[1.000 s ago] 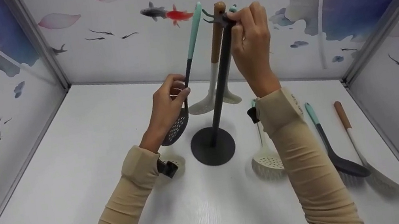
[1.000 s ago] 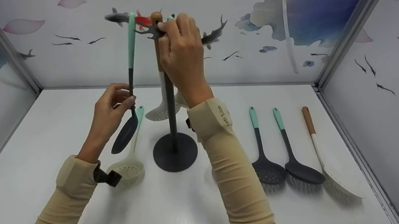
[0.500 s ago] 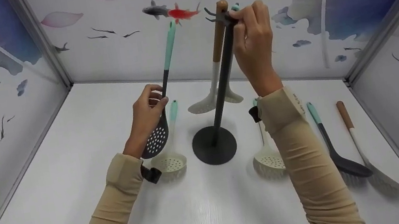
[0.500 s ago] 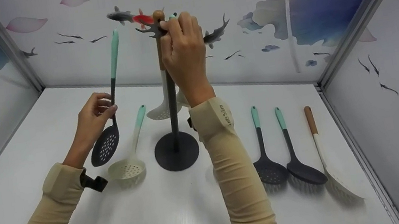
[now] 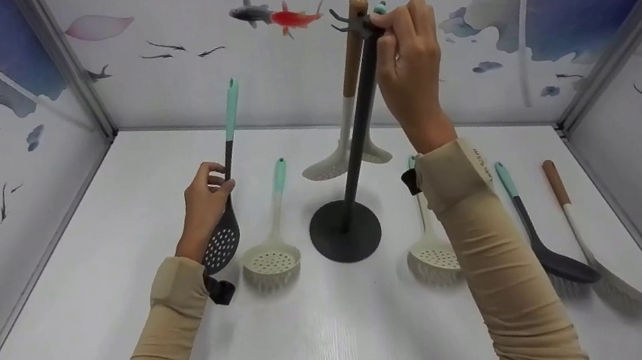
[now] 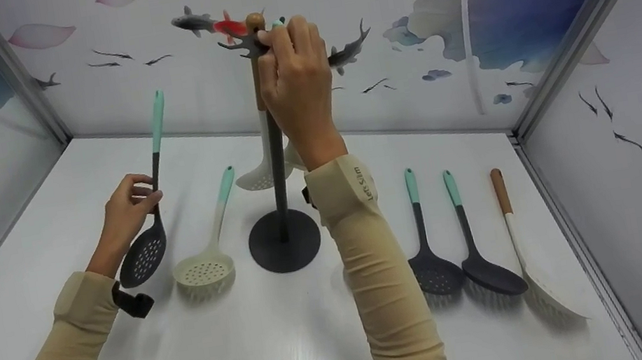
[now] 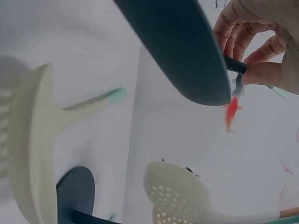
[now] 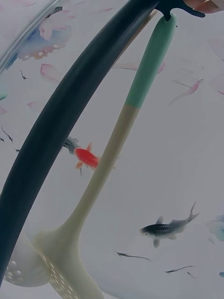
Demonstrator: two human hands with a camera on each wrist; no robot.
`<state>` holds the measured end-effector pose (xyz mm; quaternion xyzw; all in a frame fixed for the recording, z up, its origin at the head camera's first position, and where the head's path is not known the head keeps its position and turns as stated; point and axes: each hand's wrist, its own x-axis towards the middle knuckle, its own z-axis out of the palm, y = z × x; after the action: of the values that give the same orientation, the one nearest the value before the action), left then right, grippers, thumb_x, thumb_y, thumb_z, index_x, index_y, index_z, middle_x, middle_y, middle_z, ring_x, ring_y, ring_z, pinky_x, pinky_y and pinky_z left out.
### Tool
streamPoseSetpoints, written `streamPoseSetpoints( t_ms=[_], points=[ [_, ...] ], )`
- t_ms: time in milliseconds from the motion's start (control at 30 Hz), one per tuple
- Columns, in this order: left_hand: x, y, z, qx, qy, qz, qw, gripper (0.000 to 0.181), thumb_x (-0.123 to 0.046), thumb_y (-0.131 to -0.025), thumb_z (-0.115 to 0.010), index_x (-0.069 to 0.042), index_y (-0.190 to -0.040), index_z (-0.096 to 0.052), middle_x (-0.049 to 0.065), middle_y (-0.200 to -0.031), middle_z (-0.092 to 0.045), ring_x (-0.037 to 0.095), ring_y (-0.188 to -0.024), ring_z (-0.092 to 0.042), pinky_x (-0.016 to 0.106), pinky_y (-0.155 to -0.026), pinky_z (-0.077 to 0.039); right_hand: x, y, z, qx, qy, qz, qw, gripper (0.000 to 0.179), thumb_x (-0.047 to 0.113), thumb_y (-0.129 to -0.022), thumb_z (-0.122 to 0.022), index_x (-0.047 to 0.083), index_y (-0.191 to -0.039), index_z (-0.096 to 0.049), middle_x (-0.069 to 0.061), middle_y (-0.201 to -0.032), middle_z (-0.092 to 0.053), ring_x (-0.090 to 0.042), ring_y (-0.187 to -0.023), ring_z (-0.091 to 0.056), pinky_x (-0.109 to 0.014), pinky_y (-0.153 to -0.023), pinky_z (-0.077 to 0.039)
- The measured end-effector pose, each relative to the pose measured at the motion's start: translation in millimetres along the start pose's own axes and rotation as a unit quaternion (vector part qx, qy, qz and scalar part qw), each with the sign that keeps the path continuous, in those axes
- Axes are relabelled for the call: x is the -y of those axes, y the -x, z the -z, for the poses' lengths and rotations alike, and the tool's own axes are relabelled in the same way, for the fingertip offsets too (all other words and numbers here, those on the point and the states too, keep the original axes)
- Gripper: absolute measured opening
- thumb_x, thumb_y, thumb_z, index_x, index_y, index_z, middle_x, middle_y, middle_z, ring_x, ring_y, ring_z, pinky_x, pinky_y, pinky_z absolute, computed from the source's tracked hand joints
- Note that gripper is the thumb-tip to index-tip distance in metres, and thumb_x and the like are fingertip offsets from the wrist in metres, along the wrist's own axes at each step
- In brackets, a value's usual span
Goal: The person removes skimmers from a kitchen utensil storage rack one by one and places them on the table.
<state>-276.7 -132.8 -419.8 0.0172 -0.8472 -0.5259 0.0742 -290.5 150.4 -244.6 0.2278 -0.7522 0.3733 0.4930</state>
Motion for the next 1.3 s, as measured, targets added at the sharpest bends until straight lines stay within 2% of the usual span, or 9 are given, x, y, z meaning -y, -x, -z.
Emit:
streamPoseSetpoints(
  t_ms=[433, 667, 767, 900, 1033, 1167, 1300],
  points=[
    [40.4, -9.9, -3.1, 0.019, -0.042, 0.082, 0.9956, 0.032, -0.012, -0.094, -0.05, -0.004, -0.124, -0.042, 0.022, -0.115, -0.058, 0.032, -0.1, -0.059, 0.041, -0.083, -0.049, 0, -0.4, 1, -0.002, 0.002, 0.002, 1.0, 0.027, 0.002, -0.09, -0.037, -0.005, -0.098, -0.061, -0.023, -0.09, -0.046, -0.025, -0.088, -0.042, -0.024, -0.076, -0.036],
    [55.1, -12.0, -4.9, 0.028, -0.045, 0.109, 0.9926, 0.037, -0.01, -0.095, -0.045, -0.003, -0.129, -0.032, 0.025, -0.118, -0.057, 0.036, -0.106, -0.058, 0.045, -0.09, -0.046, 0, -0.2, 0, 0.0, 0.005, 0.003, 1.0, 0.026, 0.002, -0.091, -0.037, -0.005, -0.098, -0.061, -0.022, -0.091, -0.046, -0.025, -0.089, -0.042, -0.023, -0.077, -0.037],
    [59.3, -11.4, -5.0, 0.045, -0.058, 0.114, 0.9908, 0.035, -0.007, -0.094, -0.042, -0.004, -0.128, -0.032, 0.026, -0.121, -0.055, 0.037, -0.108, -0.056, 0.047, -0.091, -0.045, 0, -0.8, 0, -0.002, 0.007, 0.003, 1.0, 0.026, 0.003, -0.091, -0.037, -0.005, -0.097, -0.061, -0.022, -0.091, -0.046, -0.025, -0.089, -0.042, -0.024, -0.077, -0.037],
    [62.6, -10.3, -6.0, 0.068, -0.077, 0.112, 0.9884, 0.031, -0.003, -0.092, -0.039, 0.001, -0.123, -0.042, 0.026, -0.122, -0.052, 0.035, -0.109, -0.052, 0.045, -0.092, -0.043, 0, -1.4, 0, -0.004, 0.006, 0.005, 1.0, 0.026, 0.003, -0.09, -0.037, -0.006, -0.097, -0.061, -0.022, -0.09, -0.046, -0.025, -0.089, -0.043, -0.024, -0.077, -0.037],
    [63.5, -10.9, -7.8, 0.099, -0.085, 0.116, 0.9847, 0.034, -0.003, -0.092, -0.037, 0.007, -0.122, -0.05, 0.027, -0.125, -0.05, 0.036, -0.115, -0.049, 0.045, -0.098, -0.04, -1, -1.6, 1, -0.008, 0.004, 0.006, 0.9999, 0.026, 0.003, -0.09, -0.037, -0.006, -0.096, -0.061, -0.022, -0.09, -0.046, -0.025, -0.088, -0.043, -0.024, -0.077, -0.037],
    [63.5, -11.7, -9.3, 0.144, -0.106, 0.132, 0.975, 0.038, -0.005, -0.093, -0.036, 0.01, -0.127, -0.048, 0.028, -0.129, -0.048, 0.038, -0.121, -0.046, 0.046, -0.102, -0.037, -1, -1.5, 1, -0.005, 0.003, 0.005, 1.0, 0.026, 0.003, -0.09, -0.037, -0.006, -0.096, -0.061, -0.022, -0.09, -0.046, -0.025, -0.088, -0.042, -0.024, -0.077, -0.037],
    [64.3, -12.4, -10.5, 0.181, -0.151, 0.125, 0.9637, 0.041, -0.007, -0.094, -0.035, 0.012, -0.129, -0.045, 0.029, -0.133, -0.046, 0.039, -0.126, -0.042, 0.046, -0.105, -0.034, -1, -1.1, 1, -0.001, -0.003, 0.005, 1.0, 0.026, 0.001, -0.09, -0.036, -0.006, -0.096, -0.061, -0.022, -0.089, -0.045, -0.023, -0.087, -0.041, -0.025, -0.075, -0.035]
  ],
)
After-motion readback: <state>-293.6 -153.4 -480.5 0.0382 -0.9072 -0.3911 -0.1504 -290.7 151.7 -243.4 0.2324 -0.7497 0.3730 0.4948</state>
